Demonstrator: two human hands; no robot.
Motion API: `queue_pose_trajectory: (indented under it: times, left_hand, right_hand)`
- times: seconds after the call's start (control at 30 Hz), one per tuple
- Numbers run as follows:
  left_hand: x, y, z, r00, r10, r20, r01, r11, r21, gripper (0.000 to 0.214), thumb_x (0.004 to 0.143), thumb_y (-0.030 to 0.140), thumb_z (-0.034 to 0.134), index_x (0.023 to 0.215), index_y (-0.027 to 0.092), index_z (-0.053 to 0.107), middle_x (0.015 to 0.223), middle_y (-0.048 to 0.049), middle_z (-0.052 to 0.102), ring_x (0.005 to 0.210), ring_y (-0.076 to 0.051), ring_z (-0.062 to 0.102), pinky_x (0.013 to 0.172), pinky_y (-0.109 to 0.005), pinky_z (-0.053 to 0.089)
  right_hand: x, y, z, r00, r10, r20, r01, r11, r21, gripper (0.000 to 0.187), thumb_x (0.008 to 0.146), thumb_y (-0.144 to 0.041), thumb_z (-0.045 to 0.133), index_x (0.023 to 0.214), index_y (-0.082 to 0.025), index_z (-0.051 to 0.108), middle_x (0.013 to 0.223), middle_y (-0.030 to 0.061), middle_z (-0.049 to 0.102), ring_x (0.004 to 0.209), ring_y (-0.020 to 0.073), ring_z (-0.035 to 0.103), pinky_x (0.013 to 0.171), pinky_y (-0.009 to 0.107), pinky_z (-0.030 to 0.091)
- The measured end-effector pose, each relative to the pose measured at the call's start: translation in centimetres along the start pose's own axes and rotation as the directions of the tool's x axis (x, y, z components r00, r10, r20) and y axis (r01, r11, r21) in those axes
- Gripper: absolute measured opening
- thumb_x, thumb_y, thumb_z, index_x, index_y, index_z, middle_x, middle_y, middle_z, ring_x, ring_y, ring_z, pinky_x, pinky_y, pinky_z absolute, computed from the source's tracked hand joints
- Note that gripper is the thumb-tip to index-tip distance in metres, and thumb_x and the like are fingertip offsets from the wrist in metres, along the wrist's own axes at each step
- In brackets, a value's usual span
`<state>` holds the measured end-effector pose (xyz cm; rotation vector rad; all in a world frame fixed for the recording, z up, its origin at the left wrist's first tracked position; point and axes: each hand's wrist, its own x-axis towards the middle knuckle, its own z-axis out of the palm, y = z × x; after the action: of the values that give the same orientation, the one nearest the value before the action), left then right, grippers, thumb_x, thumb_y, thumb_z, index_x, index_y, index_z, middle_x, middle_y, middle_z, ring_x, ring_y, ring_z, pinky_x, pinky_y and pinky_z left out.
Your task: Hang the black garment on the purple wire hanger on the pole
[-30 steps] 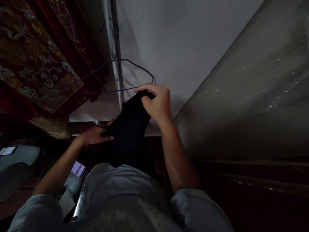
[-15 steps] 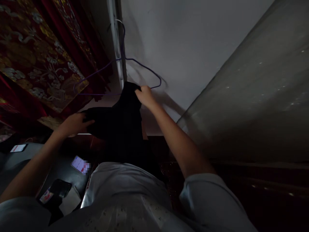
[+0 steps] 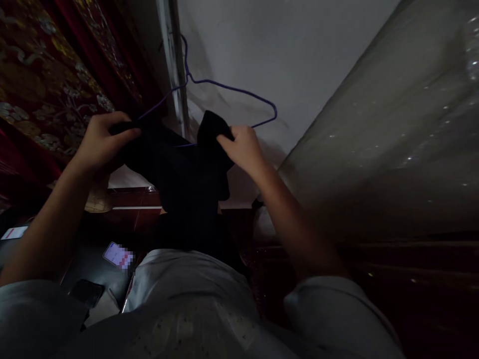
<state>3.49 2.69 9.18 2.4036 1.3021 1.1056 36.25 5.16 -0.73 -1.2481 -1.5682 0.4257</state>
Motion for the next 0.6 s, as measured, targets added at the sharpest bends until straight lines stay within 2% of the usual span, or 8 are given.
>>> queue_pose_trajectory:
  times: [0.1, 0.17, 0.27, 0.33, 0.4, 0.47, 0.53, 0.6]
  left_hand:
    - [1.8, -0.3, 0.8, 1.0, 0.002, -0.003, -0.002, 0.999, -0.047, 0.019, 0.09, 0.018, 0.071, 0.109, 0.019, 0.067, 0.092, 0.0015, 0.068, 0.096, -0.018, 0.061, 0.102, -0.034, 0.044]
    - [2.4, -0.8, 0.9, 0.999, -0.039, -0.006, 0.039, 0.998, -0.048, 0.016, 0.092, 0.016, 0.069, 0.108, 0.018, 0.067, 0.092, 0.0028, 0.069, 0.1, -0.018, 0.06, 0.104, -0.032, 0.042]
    - [2.8, -2.0, 0.5, 0.99, -0.136, -0.046, 0.131, 0.987, -0.091, 0.007, 0.095, 0.018, 0.064, 0.089, 0.017, 0.067, 0.079, 0.0036, 0.066, 0.102, -0.017, 0.057, 0.104, -0.03, 0.039]
    - [3.1, -2.8, 0.0, 0.986, -0.158, -0.062, 0.15, 0.982, -0.114, 0.014, 0.096, 0.019, 0.063, 0.082, 0.018, 0.065, 0.072, 0.0034, 0.062, 0.103, -0.017, 0.055, 0.104, -0.03, 0.039]
    - [3.4, -3.6, -0.4, 0.985, -0.149, -0.082, 0.141, 0.985, -0.101, 0.017, 0.096, 0.022, 0.066, 0.08, 0.018, 0.063, 0.073, 0.0025, 0.061, 0.104, -0.018, 0.052, 0.107, -0.033, 0.038]
    - [3.7, -4.4, -0.8, 0.985, -0.105, -0.136, 0.099, 0.994, -0.052, 0.018, 0.093, 0.026, 0.072, 0.08, 0.019, 0.062, 0.082, 0.0018, 0.062, 0.107, -0.019, 0.05, 0.111, -0.037, 0.036]
    - [3.9, -5.1, -0.6, 0.982, -0.054, -0.183, 0.056, 0.998, 0.005, 0.021, 0.087, 0.029, 0.08, 0.085, 0.02, 0.062, 0.093, 0.0016, 0.063, 0.106, -0.02, 0.05, 0.111, -0.039, 0.037]
    - [3.9, -5.5, 0.2, 0.986, -0.057, -0.157, 0.061, 0.998, 0.021, 0.024, 0.085, 0.033, 0.082, 0.091, 0.019, 0.063, 0.096, 0.0007, 0.064, 0.102, -0.02, 0.052, 0.106, -0.038, 0.041]
  right_hand:
    - [-0.8, 0.1, 0.0, 0.998, -0.032, -0.06, 0.037, 0.996, 0.078, 0.022, 0.086, -0.023, 0.062, 0.066, -0.02, 0.056, 0.068, 0.0012, 0.054, 0.088, 0.0215, 0.063, 0.086, 0.036, 0.054]
    - [-0.6, 0.8, -0.5, 0.98, -0.043, -0.196, 0.063, 0.994, 0.095, 0.007, 0.086, -0.019, 0.059, 0.087, -0.021, 0.066, 0.094, 0.005, 0.067, 0.117, 0.0246, 0.062, 0.102, 0.041, 0.052]
    - [0.6, 2.5, -1.5, 0.944, -0.014, -0.331, 0.05, 0.994, 0.1, 0.026, 0.086, -0.015, 0.058, 0.108, -0.023, 0.068, 0.126, 0.0068, 0.067, 0.138, 0.0235, 0.052, 0.114, 0.045, 0.045]
    - [1.6, 3.5, -2.5, 0.967, 0.075, -0.242, -0.041, 0.989, 0.142, 0.02, 0.086, -0.015, 0.06, 0.102, -0.02, 0.071, 0.118, 0.0072, 0.07, 0.128, 0.0243, 0.06, 0.11, 0.045, 0.049]
    - [2.3, 4.0, -3.8, 0.977, 0.211, -0.035, -0.199, 0.956, 0.216, 0.009, 0.086, -0.016, 0.064, 0.088, -0.015, 0.073, 0.095, 0.0071, 0.073, 0.103, 0.0233, 0.07, 0.096, 0.042, 0.055]
    - [2.5, 3.9, -5.2, 0.929, 0.34, 0.146, -0.369, 0.883, 0.292, 0.01, 0.087, -0.015, 0.066, 0.079, -0.012, 0.072, 0.078, 0.0063, 0.071, 0.08, 0.0185, 0.069, 0.08, 0.037, 0.056]
    - [2.3, 3.2, -6.1, 0.902, 0.393, 0.18, -0.432, 0.814, 0.387, 0.016, 0.092, -0.012, 0.06, 0.082, -0.011, 0.072, 0.078, 0.0059, 0.071, 0.073, 0.0137, 0.067, 0.075, 0.034, 0.054]
    - [2.0, 2.1, -5.7, 0.933, 0.352, 0.067, -0.341, 0.812, 0.474, 0.024, 0.1, -0.014, 0.05, 0.093, -0.012, 0.073, 0.093, 0.0067, 0.074, 0.082, 0.0123, 0.07, 0.081, 0.033, 0.054]
